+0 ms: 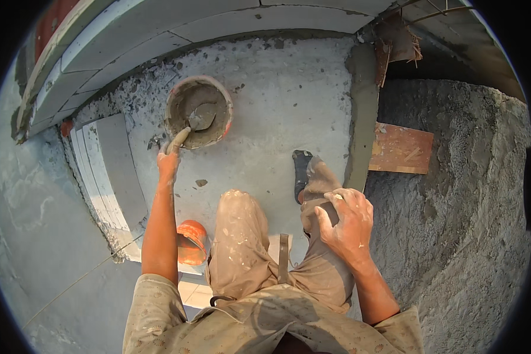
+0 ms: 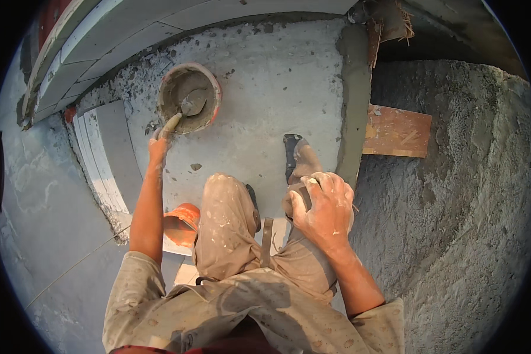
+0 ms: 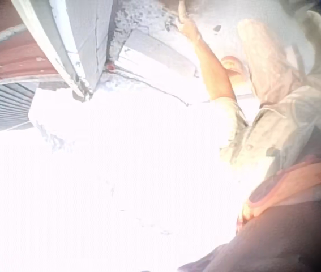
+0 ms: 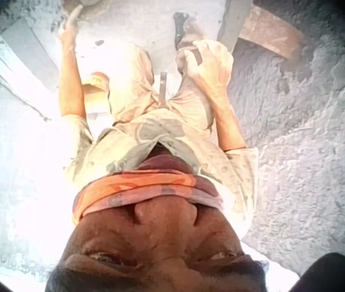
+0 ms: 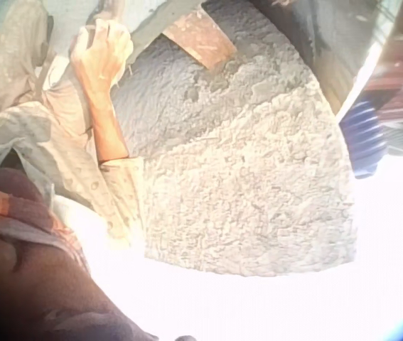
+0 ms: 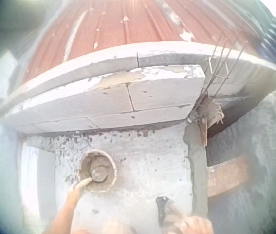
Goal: The person is laying light-colored bricks on a wall using mortar, a trowel, and a hammer for adjustment.
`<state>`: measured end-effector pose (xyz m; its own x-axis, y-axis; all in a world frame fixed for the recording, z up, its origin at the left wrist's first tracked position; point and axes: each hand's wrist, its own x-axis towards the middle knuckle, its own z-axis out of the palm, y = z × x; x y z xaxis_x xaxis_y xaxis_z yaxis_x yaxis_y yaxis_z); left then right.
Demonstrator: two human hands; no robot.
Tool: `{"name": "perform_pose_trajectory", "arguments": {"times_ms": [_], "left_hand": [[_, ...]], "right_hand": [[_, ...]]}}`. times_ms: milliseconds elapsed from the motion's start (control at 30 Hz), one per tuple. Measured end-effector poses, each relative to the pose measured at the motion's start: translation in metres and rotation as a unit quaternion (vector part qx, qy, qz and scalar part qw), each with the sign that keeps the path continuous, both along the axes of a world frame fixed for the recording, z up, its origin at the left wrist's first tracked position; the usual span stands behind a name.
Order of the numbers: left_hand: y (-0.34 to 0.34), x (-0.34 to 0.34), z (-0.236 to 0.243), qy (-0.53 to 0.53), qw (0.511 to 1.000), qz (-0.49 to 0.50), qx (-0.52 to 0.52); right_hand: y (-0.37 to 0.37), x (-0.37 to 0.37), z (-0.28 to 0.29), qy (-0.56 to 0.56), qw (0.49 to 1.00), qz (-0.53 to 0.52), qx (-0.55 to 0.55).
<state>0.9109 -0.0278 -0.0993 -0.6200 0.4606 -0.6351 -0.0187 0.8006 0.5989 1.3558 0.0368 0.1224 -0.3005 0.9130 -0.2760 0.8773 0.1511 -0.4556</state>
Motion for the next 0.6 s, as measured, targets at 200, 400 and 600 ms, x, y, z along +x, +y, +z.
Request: {"name": "perform_pose_trajectory", "arguments": {"times_ms": [200, 400, 600], "left_hand": [[-0.019, -0.010, -0.016, 0.145, 0.977, -0.136, 0.073], [0.026, 0.012, 0.050, 0.185, 0.948, -0.204, 0.159], [0.045, 0.058, 0.163, 0.255, 0.936, -0.193, 0.147]], "right_hand": [[-0.002, 0.010, -0.020, 0.053, 0.991, -0.045, 0.117], [-0.027, 0.013, -0.029, 0.020, 0.969, -0.084, 0.233], [-0.030, 0.001, -0.038, -0.034, 0.958, -0.122, 0.259]]}}
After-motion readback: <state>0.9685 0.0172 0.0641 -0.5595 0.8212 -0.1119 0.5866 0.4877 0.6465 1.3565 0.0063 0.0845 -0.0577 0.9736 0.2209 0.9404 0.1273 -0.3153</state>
